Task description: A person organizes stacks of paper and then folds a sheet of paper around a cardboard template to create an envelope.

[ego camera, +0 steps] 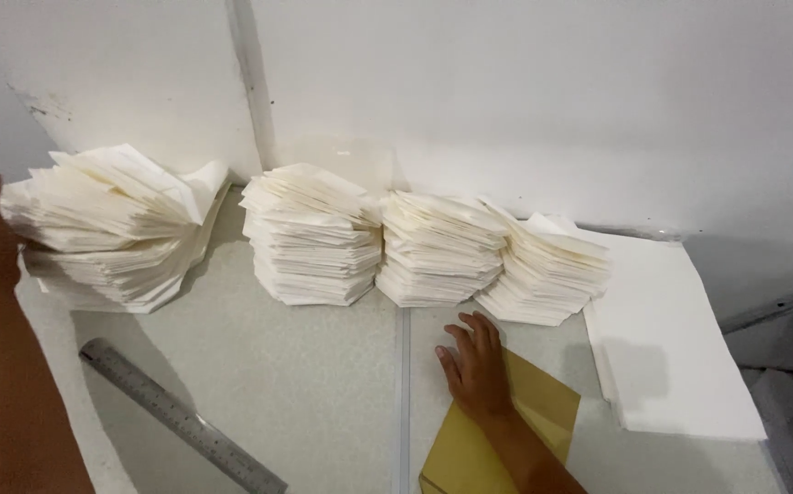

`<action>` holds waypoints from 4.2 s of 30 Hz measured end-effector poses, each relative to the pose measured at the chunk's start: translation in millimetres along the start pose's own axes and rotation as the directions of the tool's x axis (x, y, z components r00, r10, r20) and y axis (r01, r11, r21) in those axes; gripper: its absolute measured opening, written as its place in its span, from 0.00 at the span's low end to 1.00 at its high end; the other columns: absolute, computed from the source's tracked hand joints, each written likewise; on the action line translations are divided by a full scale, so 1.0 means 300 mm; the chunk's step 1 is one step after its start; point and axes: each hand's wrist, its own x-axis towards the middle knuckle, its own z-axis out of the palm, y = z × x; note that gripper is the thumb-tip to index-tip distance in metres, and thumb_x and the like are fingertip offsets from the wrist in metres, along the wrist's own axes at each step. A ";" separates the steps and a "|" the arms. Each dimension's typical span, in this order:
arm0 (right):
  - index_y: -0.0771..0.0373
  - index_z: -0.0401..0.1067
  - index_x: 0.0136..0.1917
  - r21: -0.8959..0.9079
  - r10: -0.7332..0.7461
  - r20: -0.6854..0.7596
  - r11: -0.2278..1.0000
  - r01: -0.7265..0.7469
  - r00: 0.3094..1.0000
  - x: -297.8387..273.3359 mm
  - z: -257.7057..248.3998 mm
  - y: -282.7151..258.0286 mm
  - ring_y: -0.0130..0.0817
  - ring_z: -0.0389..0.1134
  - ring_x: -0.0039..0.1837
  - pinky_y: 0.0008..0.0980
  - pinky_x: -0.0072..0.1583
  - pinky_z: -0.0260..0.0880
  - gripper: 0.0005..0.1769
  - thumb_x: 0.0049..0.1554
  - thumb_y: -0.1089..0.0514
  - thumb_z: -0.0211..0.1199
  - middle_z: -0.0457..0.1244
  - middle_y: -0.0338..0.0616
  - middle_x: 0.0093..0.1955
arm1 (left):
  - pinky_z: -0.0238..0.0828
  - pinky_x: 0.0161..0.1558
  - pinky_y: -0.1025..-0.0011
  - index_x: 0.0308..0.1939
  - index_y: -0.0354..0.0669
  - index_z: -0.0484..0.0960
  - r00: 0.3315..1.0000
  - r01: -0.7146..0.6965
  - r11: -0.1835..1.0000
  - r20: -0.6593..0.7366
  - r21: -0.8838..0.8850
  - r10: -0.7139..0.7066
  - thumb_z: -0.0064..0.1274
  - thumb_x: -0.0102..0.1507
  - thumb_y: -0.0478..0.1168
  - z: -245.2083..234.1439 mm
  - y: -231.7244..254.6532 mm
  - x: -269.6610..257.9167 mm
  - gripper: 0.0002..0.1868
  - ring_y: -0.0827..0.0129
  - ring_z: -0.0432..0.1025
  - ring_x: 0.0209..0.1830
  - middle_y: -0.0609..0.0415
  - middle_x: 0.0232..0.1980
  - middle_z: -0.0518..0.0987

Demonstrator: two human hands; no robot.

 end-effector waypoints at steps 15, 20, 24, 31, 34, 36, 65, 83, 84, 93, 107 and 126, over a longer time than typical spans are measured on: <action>0.61 0.72 0.59 0.031 0.029 0.010 0.999 -0.029 1.000 0.000 0.005 0.010 0.53 0.56 0.71 0.55 0.69 0.60 0.17 0.63 0.49 0.56 0.59 0.53 0.66 | 0.65 0.42 0.60 0.69 0.54 0.68 0.891 0.309 0.553 0.031 -0.774 -0.454 0.36 0.83 0.53 0.031 0.220 -0.141 0.16 0.59 0.68 0.56 0.49 0.63 0.73; 0.62 0.71 0.59 -0.005 -0.029 -0.018 1.000 0.029 0.999 -0.006 0.028 0.029 0.54 0.57 0.70 0.56 0.69 0.60 0.17 0.63 0.49 0.57 0.59 0.54 0.65 | 0.59 0.43 0.68 0.58 0.58 0.67 0.830 0.346 0.429 0.059 -0.834 -0.555 0.39 0.80 0.55 0.042 0.318 -0.122 0.10 0.71 0.61 0.47 0.59 0.51 0.67; 0.62 0.72 0.59 -0.002 0.008 0.019 1.000 -0.008 1.000 0.000 0.013 0.018 0.52 0.57 0.70 0.53 0.68 0.61 0.18 0.63 0.49 0.57 0.59 0.53 0.65 | 0.52 0.45 0.65 0.55 0.57 0.63 0.805 0.373 0.500 0.005 -0.781 -0.593 0.36 0.78 0.54 0.016 0.391 -0.106 0.10 0.66 0.56 0.45 0.58 0.49 0.63; 0.62 0.72 0.58 0.000 0.008 0.015 1.000 -0.008 1.000 0.016 0.015 -0.007 0.50 0.59 0.68 0.51 0.68 0.62 0.17 0.62 0.50 0.58 0.60 0.53 0.64 | 0.56 0.48 0.64 0.54 0.56 0.65 0.796 0.309 0.457 -0.036 -0.834 -0.604 0.35 0.77 0.55 0.034 0.411 -0.091 0.12 0.67 0.59 0.48 0.59 0.50 0.65; 0.62 0.72 0.58 -0.008 0.005 0.012 1.000 -0.005 1.000 0.019 0.007 -0.003 0.50 0.60 0.67 0.51 0.67 0.62 0.16 0.62 0.50 0.58 0.60 0.53 0.64 | 0.58 0.48 0.62 0.54 0.55 0.68 0.760 0.314 0.503 -0.104 -0.805 -0.641 0.32 0.75 0.57 0.047 0.469 -0.075 0.16 0.64 0.62 0.48 0.58 0.50 0.69; 0.62 0.72 0.57 -0.009 0.000 0.009 1.000 0.000 1.000 0.026 0.002 -0.002 0.49 0.60 0.67 0.50 0.67 0.62 0.16 0.62 0.50 0.58 0.61 0.53 0.63 | 0.60 0.48 0.60 0.54 0.54 0.71 0.720 0.323 0.552 -0.179 -0.769 -0.671 0.29 0.74 0.59 0.050 0.510 -0.054 0.20 0.61 0.66 0.48 0.57 0.50 0.72; 0.61 0.74 0.56 0.074 0.070 0.068 0.994 -0.075 0.995 -0.008 0.016 0.038 0.47 0.60 0.68 0.49 0.64 0.63 0.18 0.63 0.46 0.56 0.62 0.49 0.63 | 0.59 0.71 0.55 0.69 0.40 0.69 0.383 0.262 0.574 -0.462 -0.776 -0.800 0.38 0.72 0.63 0.205 0.655 -0.129 0.34 0.51 0.63 0.73 0.43 0.71 0.70; 0.59 0.73 0.57 0.106 0.124 0.087 0.985 -0.133 0.988 -0.003 0.000 0.029 0.42 0.61 0.66 0.46 0.64 0.60 0.17 0.62 0.46 0.56 0.62 0.45 0.62 | 0.71 0.51 0.71 0.62 0.84 0.75 0.564 0.639 0.058 0.416 -0.767 -0.714 0.39 0.44 0.89 0.082 0.294 0.047 0.47 0.78 0.73 0.55 0.80 0.63 0.79; 0.59 0.73 0.57 0.112 0.118 0.097 0.985 -0.129 0.988 -0.004 -0.004 0.021 0.43 0.61 0.67 0.46 0.64 0.61 0.17 0.62 0.46 0.56 0.63 0.45 0.62 | 0.63 0.52 0.70 0.61 0.84 0.74 0.580 0.692 0.142 0.428 -0.708 -0.693 0.33 0.48 0.86 0.039 0.329 0.039 0.42 0.79 0.69 0.52 0.83 0.62 0.77; 0.59 0.73 0.56 0.019 0.084 0.095 0.996 -0.086 0.992 0.001 0.007 0.020 0.43 0.62 0.65 0.48 0.62 0.62 0.18 0.63 0.45 0.56 0.63 0.46 0.62 | 0.74 0.48 0.79 0.61 0.75 0.75 0.604 0.616 0.009 0.465 -0.788 -0.647 0.45 0.58 0.70 0.043 0.473 -0.031 0.28 0.81 0.76 0.58 0.76 0.62 0.80; 0.59 0.74 0.56 0.074 0.071 0.061 0.994 -0.075 0.996 0.000 -0.015 0.015 0.40 0.64 0.62 0.44 0.61 0.64 0.16 0.62 0.47 0.57 0.64 0.43 0.58 | 0.47 0.67 0.35 0.76 0.74 0.43 0.766 0.424 0.359 0.117 -0.831 -0.633 0.36 0.81 0.59 0.010 0.316 0.053 0.24 0.43 0.42 0.82 0.54 0.85 0.49; 0.61 0.73 0.54 0.076 -0.020 -0.102 0.997 0.028 0.995 -0.005 0.021 0.045 0.42 0.64 0.57 0.41 0.56 0.64 0.14 0.63 0.49 0.58 0.65 0.44 0.53 | 0.43 0.63 0.35 0.76 0.32 0.66 0.862 0.252 0.956 -0.412 -0.154 -0.294 0.40 0.80 0.58 -0.108 0.754 -0.104 0.33 0.31 0.47 0.71 0.28 0.74 0.61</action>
